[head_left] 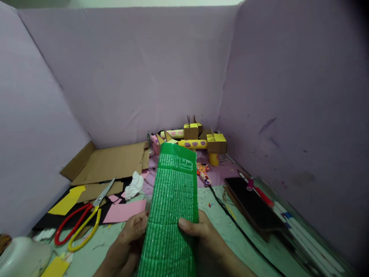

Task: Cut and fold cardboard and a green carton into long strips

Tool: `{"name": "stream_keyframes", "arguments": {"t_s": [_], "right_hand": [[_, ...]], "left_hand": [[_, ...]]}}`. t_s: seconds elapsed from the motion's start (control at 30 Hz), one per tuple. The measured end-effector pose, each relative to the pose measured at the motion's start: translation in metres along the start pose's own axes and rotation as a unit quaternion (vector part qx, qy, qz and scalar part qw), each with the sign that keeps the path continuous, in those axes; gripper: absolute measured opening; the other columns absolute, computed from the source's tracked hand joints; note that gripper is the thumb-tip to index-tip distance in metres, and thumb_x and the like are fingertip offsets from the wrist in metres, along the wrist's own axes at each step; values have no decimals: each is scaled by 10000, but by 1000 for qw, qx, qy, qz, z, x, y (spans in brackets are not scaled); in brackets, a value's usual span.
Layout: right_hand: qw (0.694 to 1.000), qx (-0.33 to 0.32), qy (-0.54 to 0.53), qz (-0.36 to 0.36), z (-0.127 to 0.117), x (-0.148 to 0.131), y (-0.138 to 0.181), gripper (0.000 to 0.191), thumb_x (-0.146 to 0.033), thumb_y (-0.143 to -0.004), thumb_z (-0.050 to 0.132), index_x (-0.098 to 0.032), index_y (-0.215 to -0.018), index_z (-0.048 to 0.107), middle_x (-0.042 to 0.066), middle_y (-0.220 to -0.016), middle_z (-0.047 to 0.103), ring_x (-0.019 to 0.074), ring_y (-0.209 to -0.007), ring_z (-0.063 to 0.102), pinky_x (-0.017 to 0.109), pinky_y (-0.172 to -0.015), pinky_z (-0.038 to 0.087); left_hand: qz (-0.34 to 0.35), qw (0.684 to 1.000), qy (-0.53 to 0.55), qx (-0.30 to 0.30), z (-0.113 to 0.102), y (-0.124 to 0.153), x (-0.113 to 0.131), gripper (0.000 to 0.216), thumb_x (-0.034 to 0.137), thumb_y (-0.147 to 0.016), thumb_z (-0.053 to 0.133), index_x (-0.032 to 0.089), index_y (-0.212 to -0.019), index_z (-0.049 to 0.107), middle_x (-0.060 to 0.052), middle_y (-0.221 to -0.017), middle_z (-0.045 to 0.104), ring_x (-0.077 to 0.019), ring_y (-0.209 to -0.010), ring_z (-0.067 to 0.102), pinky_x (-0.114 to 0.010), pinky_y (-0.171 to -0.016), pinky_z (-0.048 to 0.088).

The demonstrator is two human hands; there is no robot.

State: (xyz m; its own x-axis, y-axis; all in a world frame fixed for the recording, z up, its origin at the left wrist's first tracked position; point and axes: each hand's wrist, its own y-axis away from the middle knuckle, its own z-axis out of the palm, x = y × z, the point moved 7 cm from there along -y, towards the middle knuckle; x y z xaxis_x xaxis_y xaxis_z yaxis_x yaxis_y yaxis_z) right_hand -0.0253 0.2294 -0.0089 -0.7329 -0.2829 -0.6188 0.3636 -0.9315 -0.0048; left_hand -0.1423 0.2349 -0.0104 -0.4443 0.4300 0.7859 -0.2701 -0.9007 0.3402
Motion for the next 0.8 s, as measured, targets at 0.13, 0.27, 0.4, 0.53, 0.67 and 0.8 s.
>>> {"name": "stream_keyframes", "arguments": {"t_s": [0.13,0.27,0.4,0.53,0.67,0.8], "right_hand": [[998,54,34,10,-14,2,0,419,-256,-649,737,-98,-1025,638,120,-870,701,285,-869,651,440,-810,470],[997,53,56,0,-17,3,0,469,-294,-655,744,-102,-1064,621,132,-940,690,292,-912,641,447,-824,465],[998,29,44,16,-13,10,-1,511,-316,-665,739,-106,-1109,595,136,-955,682,297,-912,640,457,-829,457],[999,21,28,23,-9,14,-1,494,-307,-684,721,-106,-1115,587,121,-907,689,291,-916,636,450,-834,453],[1000,3,11,27,-6,15,-2,483,-292,-680,721,-109,-1108,590,121,-915,685,295,-938,627,439,-834,450],[999,5,10,45,-3,15,0,488,-302,-673,726,-107,-1100,594,121,-914,684,303,-947,621,442,-831,450]], "left_hand": [[46,994,-102,14,-15,-4,20,445,318,-568,797,126,-950,676,-101,-836,724,-283,-779,672,-332,-643,534],[105,971,-204,70,-28,0,39,494,307,-536,818,138,-975,667,-89,-870,727,-293,-799,672,-329,-646,542],[104,969,-212,77,-27,4,43,498,319,-534,822,134,-972,673,-106,-916,723,-305,-854,667,-346,-718,539],[87,980,-175,47,-24,4,39,488,354,-562,809,134,-975,670,-113,-896,723,-297,-844,670,-373,-765,528],[80,985,-156,8,-21,2,35,425,342,-609,783,148,-970,669,-95,-855,725,-265,-806,678,-361,-774,523],[69,987,-145,1,-20,2,34,401,327,-613,784,141,-949,668,-83,-824,723,-251,-786,677,-339,-734,531]]}}
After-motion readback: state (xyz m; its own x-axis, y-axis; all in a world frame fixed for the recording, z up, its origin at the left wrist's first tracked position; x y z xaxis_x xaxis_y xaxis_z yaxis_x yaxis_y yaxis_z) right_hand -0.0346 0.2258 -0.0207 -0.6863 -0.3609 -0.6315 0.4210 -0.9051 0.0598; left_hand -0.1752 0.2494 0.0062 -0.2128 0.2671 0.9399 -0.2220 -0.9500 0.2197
